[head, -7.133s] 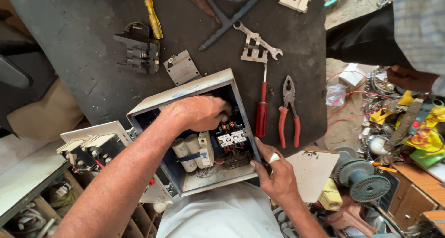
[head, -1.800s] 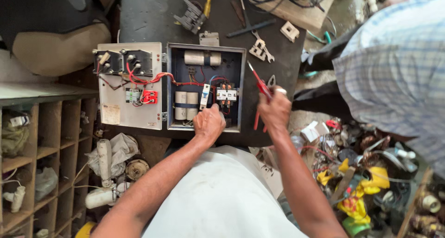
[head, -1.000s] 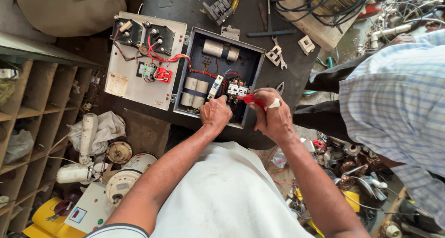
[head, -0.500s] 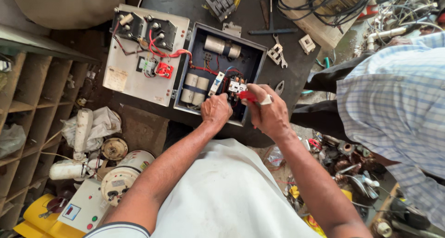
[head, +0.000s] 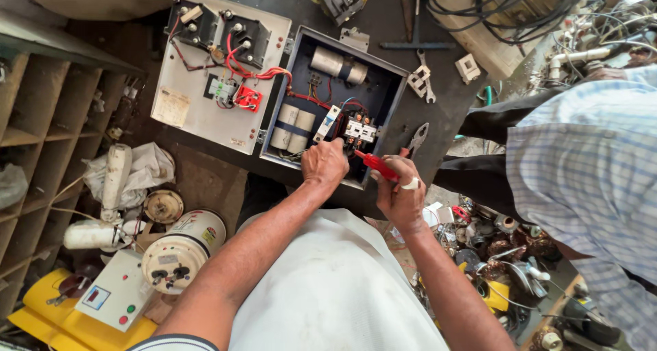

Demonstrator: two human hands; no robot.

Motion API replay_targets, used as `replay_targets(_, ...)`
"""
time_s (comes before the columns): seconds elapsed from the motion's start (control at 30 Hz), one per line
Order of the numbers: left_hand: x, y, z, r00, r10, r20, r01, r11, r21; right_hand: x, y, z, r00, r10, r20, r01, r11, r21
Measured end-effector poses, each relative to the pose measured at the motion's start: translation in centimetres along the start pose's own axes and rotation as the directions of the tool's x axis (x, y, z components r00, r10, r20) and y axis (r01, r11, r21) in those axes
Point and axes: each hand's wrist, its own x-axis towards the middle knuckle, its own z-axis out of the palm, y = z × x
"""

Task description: The person opens a metal electrical box and uses a screwdriver to tighten screws on internal components. They handle red wires and adjust parts inside the box while another person stands nearby. The person continues to manipulate wires and components within the open box.

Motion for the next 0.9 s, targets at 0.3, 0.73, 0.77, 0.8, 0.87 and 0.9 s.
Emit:
replay_targets(0.3, 0.7, 0.4, 0.9, 0.996, -0.053, 0.074, 0.048, 0.997, 0.068, 1.3, -0.4, -0.1, 0.997, -0.032, 0.064, 0.035, 0.998, -0.052)
replay_targets(0.73, 0.6, 0.4, 0.7, 0.999, -0.053, 0.008, 0.053, 0.999, -0.005, 4.0, -1.3, -1.6, 0.937, -0.169, 0.306, 0.136, 0.983, 0.126)
replay_targets(0.77, 0.5, 0.4, 0.7, 0.999, -0.053, 0.010, 0.053, 0.998, -0.016, 3.7, -1.9, -1.7, 0.953, -0.131, 0.272, 0.115, 0.990, 0.076)
replay_targets(0.8, 0.5, 0.3, 0.7, 0.998, -0.054, 0.009, 0.055, 0.998, -0.027, 3.5, -2.6, -1.5, 0.967, -0.097, 0.236, 0.093, 0.995, 0.028)
replay_targets(0.87, 0.5, 0.2, 0.6, 0.999, -0.048, -0.004, 0.048, 0.999, -0.027, 3.4, -3.7, -0.7, 0.979, 0.061, 0.193, -0.041, 0.994, -0.106)
replay_targets(0.9, 0.5, 0.2, 0.6, 0.999, -0.039, -0.007, 0.039, 0.999, -0.016, 3.4, -4.2, -0.4, 0.964, 0.193, 0.181, -0.158, 0.968, -0.194)
